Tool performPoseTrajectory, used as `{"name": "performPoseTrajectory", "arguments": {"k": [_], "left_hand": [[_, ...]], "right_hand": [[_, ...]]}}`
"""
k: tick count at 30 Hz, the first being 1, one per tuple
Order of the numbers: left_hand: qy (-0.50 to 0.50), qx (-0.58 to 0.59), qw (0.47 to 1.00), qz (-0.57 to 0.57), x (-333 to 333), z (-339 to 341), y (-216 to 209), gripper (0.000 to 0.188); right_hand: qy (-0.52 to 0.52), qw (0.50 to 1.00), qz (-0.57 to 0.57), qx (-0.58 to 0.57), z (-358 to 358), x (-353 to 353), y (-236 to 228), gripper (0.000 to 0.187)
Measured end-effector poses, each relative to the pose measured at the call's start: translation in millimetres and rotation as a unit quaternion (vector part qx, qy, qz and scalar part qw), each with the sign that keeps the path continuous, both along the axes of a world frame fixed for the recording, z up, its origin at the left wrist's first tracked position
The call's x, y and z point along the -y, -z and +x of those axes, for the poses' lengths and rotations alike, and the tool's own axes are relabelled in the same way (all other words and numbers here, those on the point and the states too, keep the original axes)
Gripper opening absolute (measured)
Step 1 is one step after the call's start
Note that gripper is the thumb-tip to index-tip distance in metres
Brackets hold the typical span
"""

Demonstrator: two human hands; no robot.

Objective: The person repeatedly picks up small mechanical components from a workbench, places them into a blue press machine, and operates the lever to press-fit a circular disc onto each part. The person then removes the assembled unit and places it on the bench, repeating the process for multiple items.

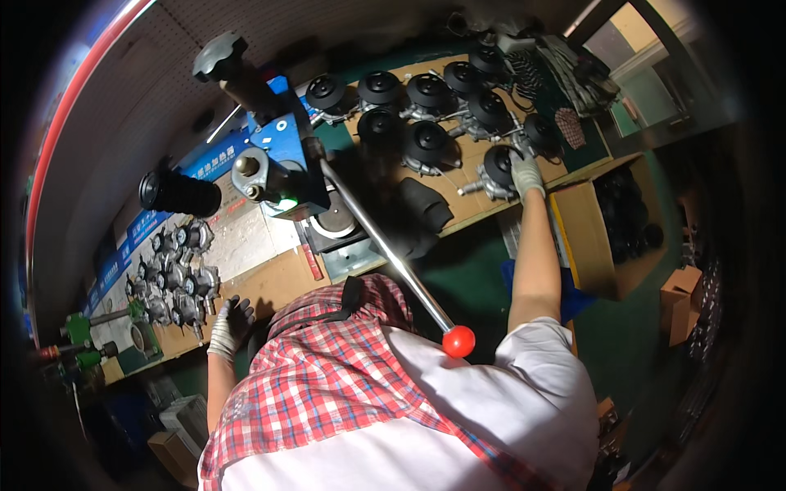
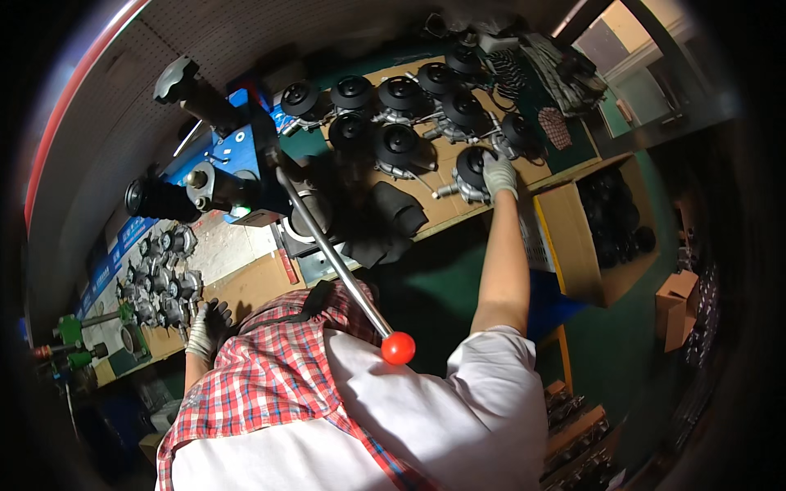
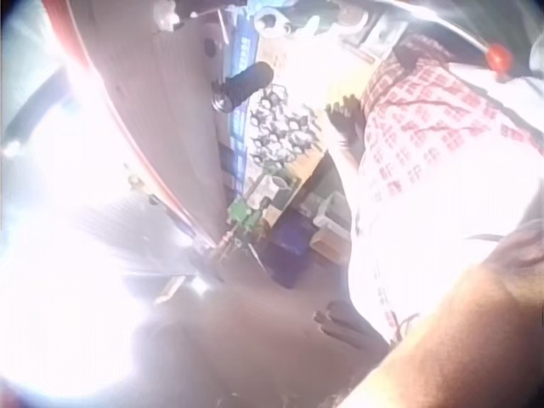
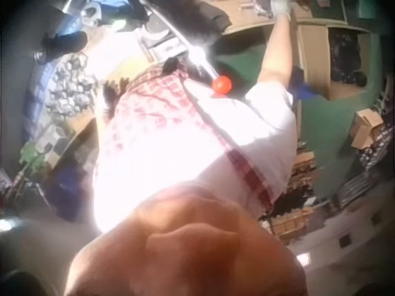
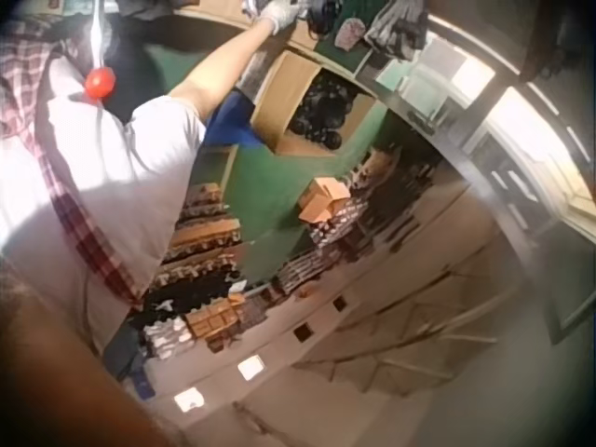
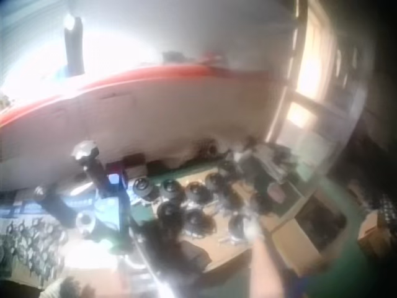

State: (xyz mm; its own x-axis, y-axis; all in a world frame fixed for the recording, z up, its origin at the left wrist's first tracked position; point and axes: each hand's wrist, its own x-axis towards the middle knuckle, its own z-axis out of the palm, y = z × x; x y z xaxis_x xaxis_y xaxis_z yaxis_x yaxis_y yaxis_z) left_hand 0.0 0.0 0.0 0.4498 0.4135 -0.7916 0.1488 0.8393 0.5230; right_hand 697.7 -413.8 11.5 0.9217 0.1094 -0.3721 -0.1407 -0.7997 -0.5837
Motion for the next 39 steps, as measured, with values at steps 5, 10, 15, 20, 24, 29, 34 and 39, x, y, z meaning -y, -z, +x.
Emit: {"name": "performPoseTrajectory", "arguments": {"k": [5, 10, 15, 20, 24, 29, 34, 39], "left_hand": [[0.128, 0.004, 0.975, 0.181, -0.5, -32.4, 65.9, 0.037], [0.114, -0.355, 0.833, 0.408, -49.9, -4.5, 28.3, 0.046], [0.073, -0.611, 0.555, 0.560, -85.9, 53.5, -35.6, 0.074], [0.248, -0.589, 0.625, 0.448, -145.9, 16.0, -16.9, 0.061], [0.297, -0.496, 0.589, 0.564, -133.5, 33.9, -18.4, 0.058], [0.314, -0.304, 0.757, 0.485, -82.4, 59.3, -4.6, 0.074], [0.389, -0.276, 0.701, 0.530, -70.6, 21.7, -0.6, 0.096], [0.433, -0.245, 0.607, 0.620, -65.5, 27.1, 40.6, 0.109]], "right_hand": [[0.017, 0.980, 0.199, 0.024, -36.4, -40.2, -24.2, 0.060], [0.102, 0.938, 0.331, -0.001, -56.6, -14.0, 4.2, 0.063], [0.078, 0.992, 0.035, 0.097, -124.0, 46.4, 30.0, 0.069], [-0.057, 0.978, -0.040, -0.197, -263.5, 16.3, 58.1, 0.046], [-0.384, 0.912, -0.092, -0.112, -369.8, -81.4, 57.3, 0.036], [-0.473, 0.878, 0.054, -0.058, -412.7, -268.7, -0.1, 0.035], [-0.401, 0.905, -0.069, 0.121, -370.1, -420.0, 18.7, 0.043], [-0.361, 0.902, -0.211, 0.110, -332.1, -484.9, 56.4, 0.041]]}}
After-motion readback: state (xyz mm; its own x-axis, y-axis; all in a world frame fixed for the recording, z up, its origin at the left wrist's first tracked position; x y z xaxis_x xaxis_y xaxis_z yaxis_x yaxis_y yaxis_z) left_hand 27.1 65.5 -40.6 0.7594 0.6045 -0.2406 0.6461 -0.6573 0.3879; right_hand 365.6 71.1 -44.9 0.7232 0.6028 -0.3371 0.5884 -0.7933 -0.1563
